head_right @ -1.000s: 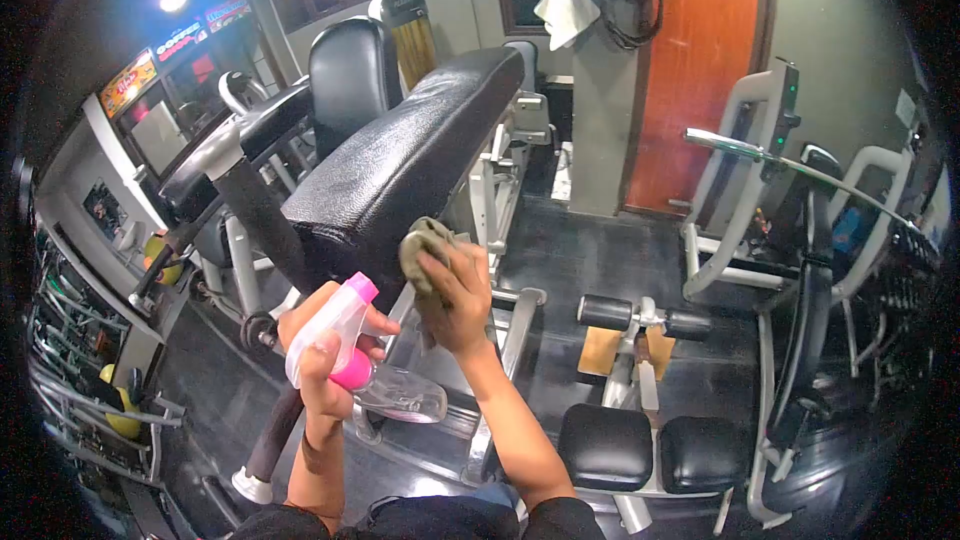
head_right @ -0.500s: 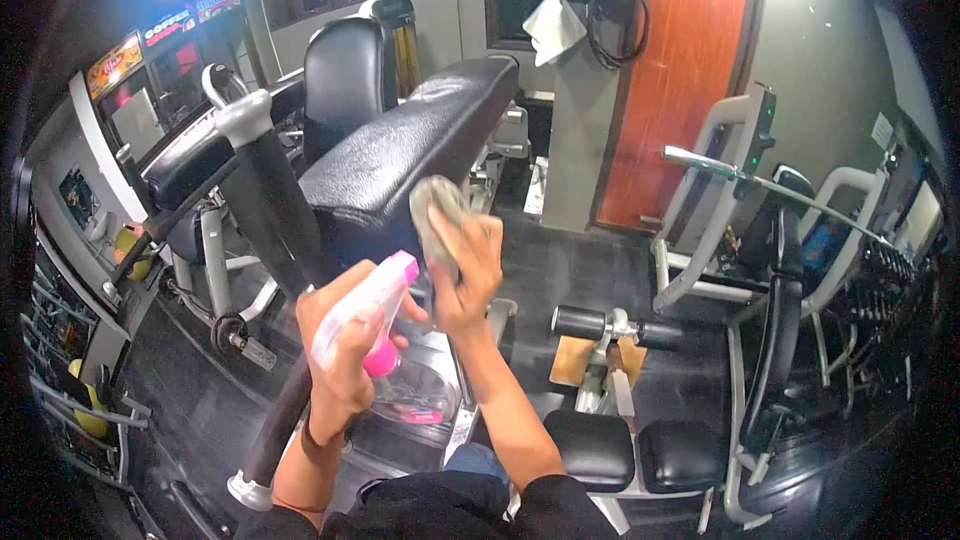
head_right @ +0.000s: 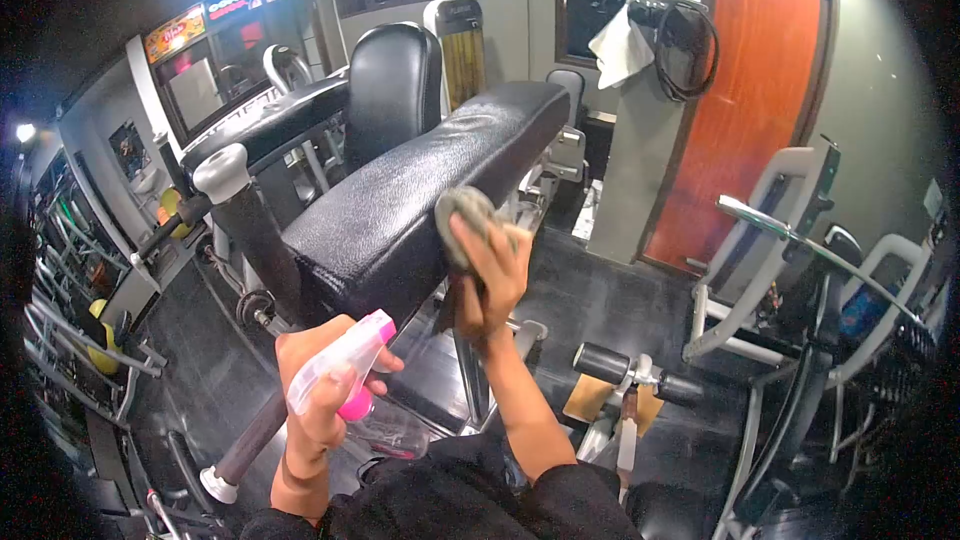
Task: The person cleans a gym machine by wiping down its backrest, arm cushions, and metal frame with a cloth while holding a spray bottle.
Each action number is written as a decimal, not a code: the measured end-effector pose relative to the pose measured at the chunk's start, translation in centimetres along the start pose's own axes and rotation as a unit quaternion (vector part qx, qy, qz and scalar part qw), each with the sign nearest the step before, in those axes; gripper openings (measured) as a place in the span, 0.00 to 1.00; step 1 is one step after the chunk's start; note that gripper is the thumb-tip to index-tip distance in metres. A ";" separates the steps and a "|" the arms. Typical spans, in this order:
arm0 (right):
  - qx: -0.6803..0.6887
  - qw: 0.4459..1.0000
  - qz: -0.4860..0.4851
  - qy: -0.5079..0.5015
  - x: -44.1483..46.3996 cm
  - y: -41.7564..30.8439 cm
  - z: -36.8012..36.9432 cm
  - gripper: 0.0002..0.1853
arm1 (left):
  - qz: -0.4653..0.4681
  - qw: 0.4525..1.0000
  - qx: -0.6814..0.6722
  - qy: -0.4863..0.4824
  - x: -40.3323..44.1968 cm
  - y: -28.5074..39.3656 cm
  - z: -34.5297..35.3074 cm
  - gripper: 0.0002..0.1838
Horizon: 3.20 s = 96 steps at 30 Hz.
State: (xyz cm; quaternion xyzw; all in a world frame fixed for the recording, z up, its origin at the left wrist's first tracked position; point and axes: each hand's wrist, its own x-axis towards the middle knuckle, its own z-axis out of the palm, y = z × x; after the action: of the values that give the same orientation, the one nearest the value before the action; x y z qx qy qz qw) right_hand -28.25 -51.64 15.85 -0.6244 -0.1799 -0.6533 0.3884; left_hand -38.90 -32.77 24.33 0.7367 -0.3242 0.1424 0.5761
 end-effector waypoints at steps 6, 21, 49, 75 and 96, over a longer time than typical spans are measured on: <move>0.025 0.999 -0.036 -0.003 -0.4 4.4 -0.4 0.21 | 0.079 0.978 0.193 0.020 -0.2 1.1 2.2 0.13; 0.161 0.953 0.257 0.007 -3.5 6.9 -2.2 0.25 | 0.031 0.931 0.342 0.123 5.0 0.4 10.3 0.13; 0.041 0.999 -0.001 -0.025 -1.4 7.1 0.7 0.20 | 0.002 0.964 0.251 0.091 7.4 -0.9 11.9 0.17; -0.029 0.991 0.125 -0.031 3.2 15.7 0.0 0.30 | 0.039 0.995 0.056 -0.074 11.5 -5.9 14.0 0.12; 0.079 0.994 -0.024 -0.078 0.2 21.3 -0.4 0.15 | 0.046 0.986 0.146 0.068 17.9 -8.1 18.8 0.14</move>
State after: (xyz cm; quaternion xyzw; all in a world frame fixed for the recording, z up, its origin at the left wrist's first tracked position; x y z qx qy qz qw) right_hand -12.87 -65.47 10.69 -0.6366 -0.2758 -0.5952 0.4054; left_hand -23.31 -55.03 23.10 0.7859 -0.2934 0.2642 0.4759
